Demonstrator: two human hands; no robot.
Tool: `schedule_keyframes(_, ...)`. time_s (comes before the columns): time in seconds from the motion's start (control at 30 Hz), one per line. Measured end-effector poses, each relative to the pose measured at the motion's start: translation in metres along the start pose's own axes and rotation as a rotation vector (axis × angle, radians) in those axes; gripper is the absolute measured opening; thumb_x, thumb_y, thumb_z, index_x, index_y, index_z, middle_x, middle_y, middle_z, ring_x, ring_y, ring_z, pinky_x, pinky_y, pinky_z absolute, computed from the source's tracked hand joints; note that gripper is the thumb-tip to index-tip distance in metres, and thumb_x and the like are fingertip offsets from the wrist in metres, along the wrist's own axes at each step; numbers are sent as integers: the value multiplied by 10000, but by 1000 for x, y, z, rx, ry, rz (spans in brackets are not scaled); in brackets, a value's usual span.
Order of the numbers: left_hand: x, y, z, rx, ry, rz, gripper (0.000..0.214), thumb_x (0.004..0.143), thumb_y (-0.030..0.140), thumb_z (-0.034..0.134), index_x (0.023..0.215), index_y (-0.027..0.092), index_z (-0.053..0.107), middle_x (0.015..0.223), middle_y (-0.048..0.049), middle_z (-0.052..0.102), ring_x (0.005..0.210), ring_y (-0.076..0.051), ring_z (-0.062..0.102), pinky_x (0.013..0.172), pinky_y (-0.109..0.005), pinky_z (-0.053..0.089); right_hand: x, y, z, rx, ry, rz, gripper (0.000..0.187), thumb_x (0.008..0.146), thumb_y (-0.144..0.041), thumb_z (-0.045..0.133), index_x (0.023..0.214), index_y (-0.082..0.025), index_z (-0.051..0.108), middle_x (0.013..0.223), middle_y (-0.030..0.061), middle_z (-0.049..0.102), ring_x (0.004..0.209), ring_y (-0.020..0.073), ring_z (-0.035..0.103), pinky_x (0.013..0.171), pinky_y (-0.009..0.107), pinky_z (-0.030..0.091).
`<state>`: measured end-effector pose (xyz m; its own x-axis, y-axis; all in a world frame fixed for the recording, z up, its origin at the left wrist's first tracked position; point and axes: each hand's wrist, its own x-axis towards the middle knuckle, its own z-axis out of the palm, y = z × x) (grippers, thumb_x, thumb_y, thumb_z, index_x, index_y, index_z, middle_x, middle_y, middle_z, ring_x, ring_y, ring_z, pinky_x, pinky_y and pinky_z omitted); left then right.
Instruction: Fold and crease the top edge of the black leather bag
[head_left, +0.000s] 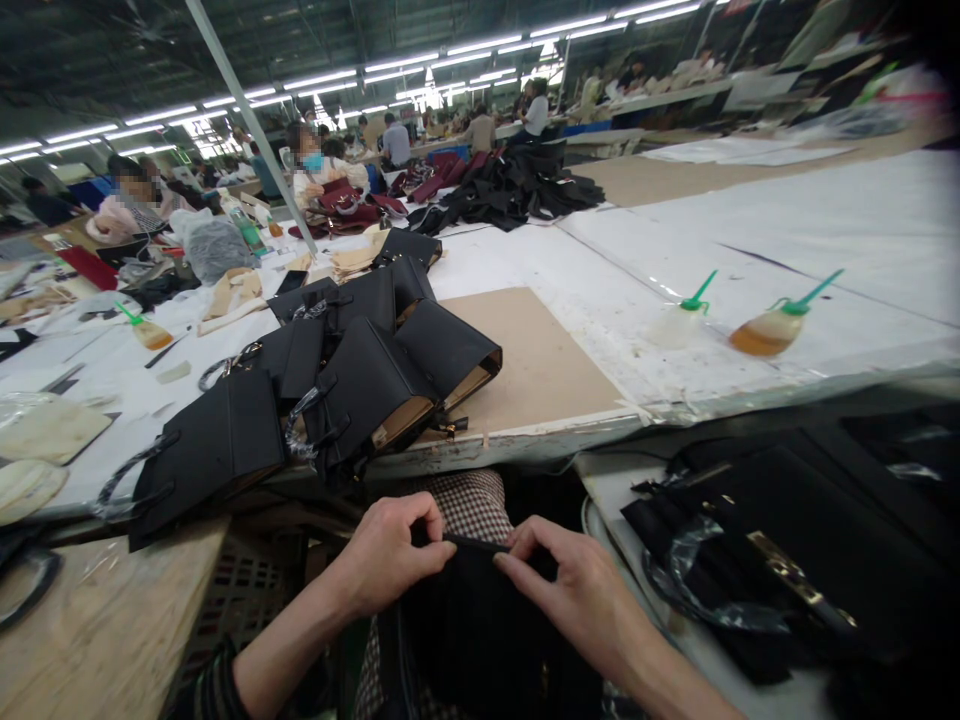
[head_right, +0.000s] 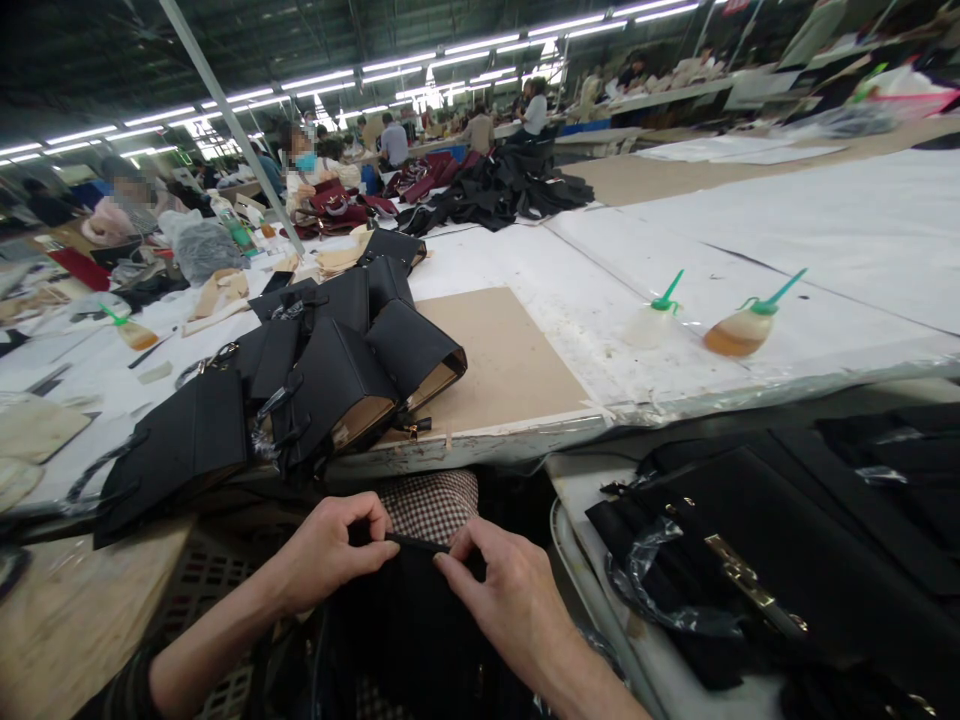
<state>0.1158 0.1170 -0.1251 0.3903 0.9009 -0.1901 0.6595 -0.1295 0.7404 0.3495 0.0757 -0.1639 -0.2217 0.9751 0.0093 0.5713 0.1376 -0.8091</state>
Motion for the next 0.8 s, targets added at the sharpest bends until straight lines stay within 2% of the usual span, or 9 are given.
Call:
schedule_keyframes(0.1, 1, -2, 0, -35, -13, -9, 121, 767, 235, 694, 765, 188, 583, 747, 53, 630, 712, -123, 552, 664, -222, 387, 4, -2, -2, 33, -24, 76, 144, 866, -301, 637, 780, -218, 558, 720, -27, 632, 681, 175, 602, 651, 273, 435)
schedule_keyframes(0.2, 3, -3, -4, -86, -89, 9, 165, 784, 225, 690, 948, 213, 675, 852, 46, 662, 811, -133, 595, 734, -217, 406, 9, -3, -9, 111, -113, 105, 106, 847, -275, 650, 922, -215, 604, 737, -34, 642, 710, 169, 598, 657, 251, 429)
schedule_keyframes(0.27, 4, -3, -8, -84, -175, 43, 180, 824, 233, 664, 995, 236, 720, 919, 39, 680, 876, -138, 612, 775, -215, 407, 14, -2, -16, 126, -246, 101, 109, 862, -285, 638, 939, -210, 654, 730, -29, 639, 714, 166, 578, 636, 238, 412)
schedule_keyframes(0.33, 6, -1, -11, -61, -239, 85, 147, 862, 263, 643, 959, 241, 751, 929, 35, 683, 887, -135, 615, 779, -211, 404, 20, -1, -23, 124, -418, 87, 165, 895, -315, 599, 821, -189, 676, 674, -27, 588, 659, 150, 523, 565, 228, 365)
schedule_keyframes(0.43, 9, 0, -12, -44, -267, 122, 162, 885, 342, 648, 919, 240, 769, 885, 35, 672, 856, -127, 611, 754, -204, 398, 31, -1, -31, 175, -645, 58, 309, 931, -345, 549, 686, -166, 603, 604, -46, 458, 573, 113, 410, 491, 225, 281)
schedule_keyframes(0.5, 11, 1, -10, -25, -277, 142, 183, 894, 376, 643, 915, 245, 770, 854, 39, 660, 828, -120, 600, 728, -200, 391, 41, -3, -31, 220, -735, 12, 332, 940, -350, 540, 662, -167, 536, 594, -60, 388, 551, 98, 352, 478, 225, 252)
schedule_keyframes(0.67, 11, -1, -5, -7, -288, 216, 209, 923, 361, 619, 874, 208, 752, 806, 35, 639, 784, -109, 578, 714, -204, 380, 58, -6, -22, 289, -838, -124, 401, 938, -355, 544, 604, -181, 407, 571, -75, 289, 527, 86, 268, 464, 229, 217)
schedule_keyframes(0.8, 7, -3, -7, -29, -293, 250, 221, 927, 348, 619, 847, 177, 734, 795, 26, 635, 771, -108, 574, 724, -211, 384, 51, 8, -31, 312, -889, 9, 383, 928, -386, 562, 625, -177, 458, 562, -75, 324, 507, 86, 272, 443, 227, 209)
